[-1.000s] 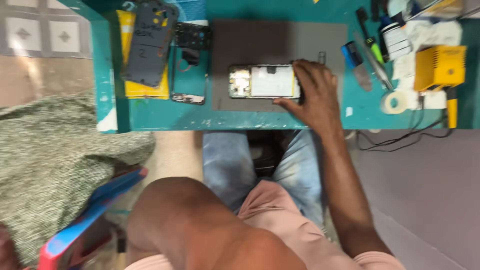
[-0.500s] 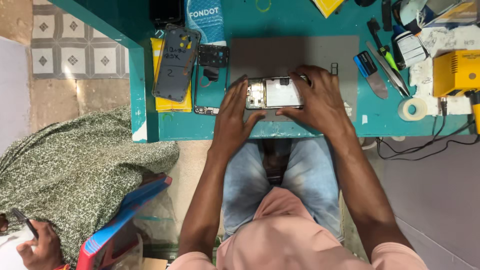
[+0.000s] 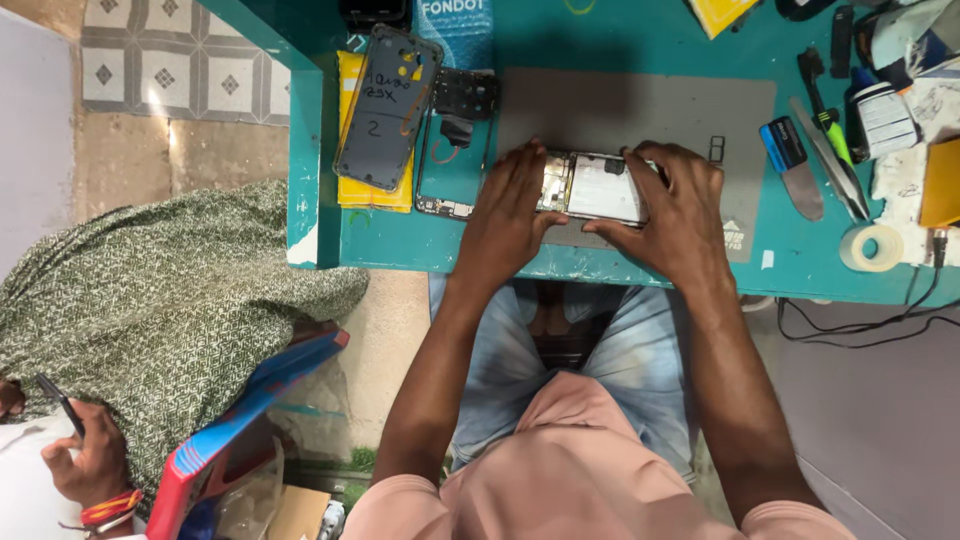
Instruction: The person disassembles a mobile phone using a pry tool to separate the internal components and then applies a liquid adhesive to the chassis before reassembling the device.
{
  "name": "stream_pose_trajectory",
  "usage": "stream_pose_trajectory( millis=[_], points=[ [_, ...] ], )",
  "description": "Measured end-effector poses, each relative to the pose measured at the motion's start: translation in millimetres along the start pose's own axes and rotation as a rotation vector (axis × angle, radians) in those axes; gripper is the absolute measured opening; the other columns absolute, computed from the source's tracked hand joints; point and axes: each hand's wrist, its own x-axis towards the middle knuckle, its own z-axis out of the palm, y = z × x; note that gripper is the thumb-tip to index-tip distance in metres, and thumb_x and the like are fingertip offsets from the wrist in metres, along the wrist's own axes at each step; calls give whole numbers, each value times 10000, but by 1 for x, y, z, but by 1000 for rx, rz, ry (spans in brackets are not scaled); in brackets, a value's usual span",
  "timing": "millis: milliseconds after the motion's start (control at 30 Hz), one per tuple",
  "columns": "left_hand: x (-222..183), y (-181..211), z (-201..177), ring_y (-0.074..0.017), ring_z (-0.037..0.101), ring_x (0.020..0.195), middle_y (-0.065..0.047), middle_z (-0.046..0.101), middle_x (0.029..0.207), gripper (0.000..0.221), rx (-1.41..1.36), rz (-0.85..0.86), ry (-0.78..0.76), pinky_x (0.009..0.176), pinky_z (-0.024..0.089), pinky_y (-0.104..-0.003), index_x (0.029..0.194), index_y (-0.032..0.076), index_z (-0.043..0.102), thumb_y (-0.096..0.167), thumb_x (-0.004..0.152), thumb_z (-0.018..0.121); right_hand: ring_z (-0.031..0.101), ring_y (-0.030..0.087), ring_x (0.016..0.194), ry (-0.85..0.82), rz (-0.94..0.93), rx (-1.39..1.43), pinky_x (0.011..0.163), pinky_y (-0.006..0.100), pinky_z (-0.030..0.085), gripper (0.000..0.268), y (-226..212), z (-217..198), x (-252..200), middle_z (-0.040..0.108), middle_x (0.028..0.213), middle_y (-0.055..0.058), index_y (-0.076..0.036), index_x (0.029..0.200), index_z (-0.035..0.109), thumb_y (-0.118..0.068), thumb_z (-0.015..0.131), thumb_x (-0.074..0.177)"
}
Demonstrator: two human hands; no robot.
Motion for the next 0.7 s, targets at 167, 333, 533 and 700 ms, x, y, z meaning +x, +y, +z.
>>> stream_pose_trajectory(
  millis=[167, 333, 533, 700],
  points=[
    [2, -1, -1, -378, 397, 1496, -226, 412, 1590, 835, 15, 17, 19, 1262, 332, -485, 1518, -66, 381, 391, 915, 736, 509, 304, 1302, 8, -14, 7, 1089, 478, 372, 852, -1, -2, 5, 594, 1389, 88, -59, 1375, 647, -444, 953, 679],
    [0, -3, 6, -344, 421, 1500, -201, 466, 1571, 736, 87, 13, 59, 1270, 341, -464, 1495, -49, 443, 362, 955, 726, 512, 302, 1296, -6, -16, 2, 1091, 472, 377, 849, 0, -1, -1, 606, 1395, 77, -57, 1373, 651, -452, 955, 685],
    [-2, -6, 10, -342, 427, 1478, -197, 512, 1508, 735, 91, 1, 62, 1256, 331, -507, 1452, -44, 476, 386, 925, 754, 532, 319, 1306, -16, -46, 2, 1084, 477, 392, 866, 4, 3, -2, 618, 1404, 99, -35, 1387, 654, -443, 956, 686],
    [-1, -4, 3, -345, 440, 1477, -201, 520, 1516, 700, 50, 39, 54, 1257, 344, -506, 1477, -27, 466, 333, 947, 747, 557, 320, 1283, 31, -63, 9, 1079, 469, 422, 776, 5, 5, -5, 635, 1375, 111, -24, 1375, 663, -378, 971, 758]
  ],
)
